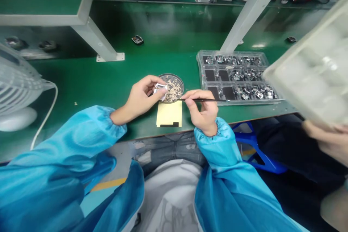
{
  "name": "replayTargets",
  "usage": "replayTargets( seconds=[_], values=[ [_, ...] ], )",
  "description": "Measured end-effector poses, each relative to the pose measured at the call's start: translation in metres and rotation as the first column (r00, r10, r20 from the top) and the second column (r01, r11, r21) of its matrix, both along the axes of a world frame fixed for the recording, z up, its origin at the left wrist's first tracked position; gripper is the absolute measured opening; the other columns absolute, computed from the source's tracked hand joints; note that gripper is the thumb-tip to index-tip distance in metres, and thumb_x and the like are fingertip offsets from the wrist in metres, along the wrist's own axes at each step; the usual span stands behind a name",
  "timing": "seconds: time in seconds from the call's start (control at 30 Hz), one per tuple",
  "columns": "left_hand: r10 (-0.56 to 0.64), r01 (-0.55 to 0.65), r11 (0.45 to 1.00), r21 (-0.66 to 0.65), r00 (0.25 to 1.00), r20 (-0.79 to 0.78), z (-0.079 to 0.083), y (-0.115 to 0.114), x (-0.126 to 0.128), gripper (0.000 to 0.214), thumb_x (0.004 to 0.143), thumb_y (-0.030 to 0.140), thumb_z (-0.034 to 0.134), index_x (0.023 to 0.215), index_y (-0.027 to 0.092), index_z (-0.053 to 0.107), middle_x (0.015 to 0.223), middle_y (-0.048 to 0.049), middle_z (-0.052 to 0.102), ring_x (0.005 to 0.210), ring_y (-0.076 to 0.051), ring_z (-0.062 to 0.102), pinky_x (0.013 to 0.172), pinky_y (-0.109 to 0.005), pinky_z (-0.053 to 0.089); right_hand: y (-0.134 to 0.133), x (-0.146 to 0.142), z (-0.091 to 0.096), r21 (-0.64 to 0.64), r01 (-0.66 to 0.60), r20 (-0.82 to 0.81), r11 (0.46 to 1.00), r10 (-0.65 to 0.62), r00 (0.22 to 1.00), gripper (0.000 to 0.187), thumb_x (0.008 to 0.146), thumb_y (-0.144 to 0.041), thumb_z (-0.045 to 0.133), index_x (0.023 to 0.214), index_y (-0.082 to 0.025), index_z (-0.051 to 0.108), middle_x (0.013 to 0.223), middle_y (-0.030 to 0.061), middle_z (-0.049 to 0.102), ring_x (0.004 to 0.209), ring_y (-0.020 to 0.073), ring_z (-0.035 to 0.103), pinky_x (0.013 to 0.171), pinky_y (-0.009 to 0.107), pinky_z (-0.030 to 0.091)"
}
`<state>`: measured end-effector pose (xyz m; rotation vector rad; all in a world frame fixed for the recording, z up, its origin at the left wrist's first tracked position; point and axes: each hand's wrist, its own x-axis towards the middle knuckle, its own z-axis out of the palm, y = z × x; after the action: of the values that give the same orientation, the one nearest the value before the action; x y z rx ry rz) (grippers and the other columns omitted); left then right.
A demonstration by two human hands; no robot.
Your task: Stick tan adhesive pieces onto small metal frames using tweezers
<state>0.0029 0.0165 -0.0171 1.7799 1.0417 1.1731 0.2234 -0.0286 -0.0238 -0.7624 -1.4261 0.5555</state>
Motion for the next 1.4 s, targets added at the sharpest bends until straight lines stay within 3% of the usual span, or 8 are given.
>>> replayTargets(
  seconds=[0.33,0.83,1.23,1.4],
  values=[
    [0.007,0.009,0.995,0.097,0.986,-0.168,0.0072,-0.0082,0.0010,0.020,0.093,0.022,0.072,0.112,0.018,0.077,0.083,-0.0006,0.075,0.066,-0.010,0.062,0.062,-0.022,0.047,0.0019,-0.0007,0.0041,0.102,0.009,0.209,0.995,-0.030,0.977,0.021,0.090,-0.012,0.078,0.105,-0.027,0.073,0.105,0.0039,0.083,0.098,0.0229,0.079,0.089,0.046,0.065],
    [0.017,0.006,0.993,0.121,0.983,-0.183,0.0073,-0.0086,0.0011,0.018,0.094,0.023,0.072,0.110,0.018,0.078,0.081,0.0000,0.074,0.064,-0.009,0.062,0.060,-0.020,0.046,0.0016,-0.0013,0.0003,0.063,0.025,0.203,0.998,-0.038,0.979,0.024,0.088,-0.010,0.081,0.106,-0.025,0.076,0.106,0.0051,0.083,0.101,0.0224,0.079,0.090,0.043,0.066],
    [0.018,0.003,0.994,0.109,0.981,-0.193,0.0073,-0.0082,0.0017,0.019,0.094,0.025,0.071,0.110,0.019,0.078,0.079,-0.0008,0.073,0.064,-0.011,0.062,0.061,-0.022,0.048,0.0017,-0.0023,0.0010,0.043,0.054,0.260,0.998,-0.064,0.964,0.013,0.093,-0.021,0.078,0.103,-0.027,0.075,0.105,0.0043,0.083,0.100,0.0225,0.079,0.091,0.045,0.066],
    [0.003,0.013,0.997,0.080,0.982,-0.190,0.0075,-0.0085,0.0003,0.022,0.093,0.025,0.070,0.113,0.019,0.077,0.086,-0.0019,0.076,0.067,-0.012,0.064,0.063,-0.024,0.049,-0.0010,-0.0028,0.0003,0.029,0.054,0.202,0.998,-0.059,0.978,0.020,0.092,-0.021,0.079,0.110,-0.026,0.073,0.104,0.0054,0.082,0.098,0.0224,0.079,0.087,0.043,0.067]
  ],
)
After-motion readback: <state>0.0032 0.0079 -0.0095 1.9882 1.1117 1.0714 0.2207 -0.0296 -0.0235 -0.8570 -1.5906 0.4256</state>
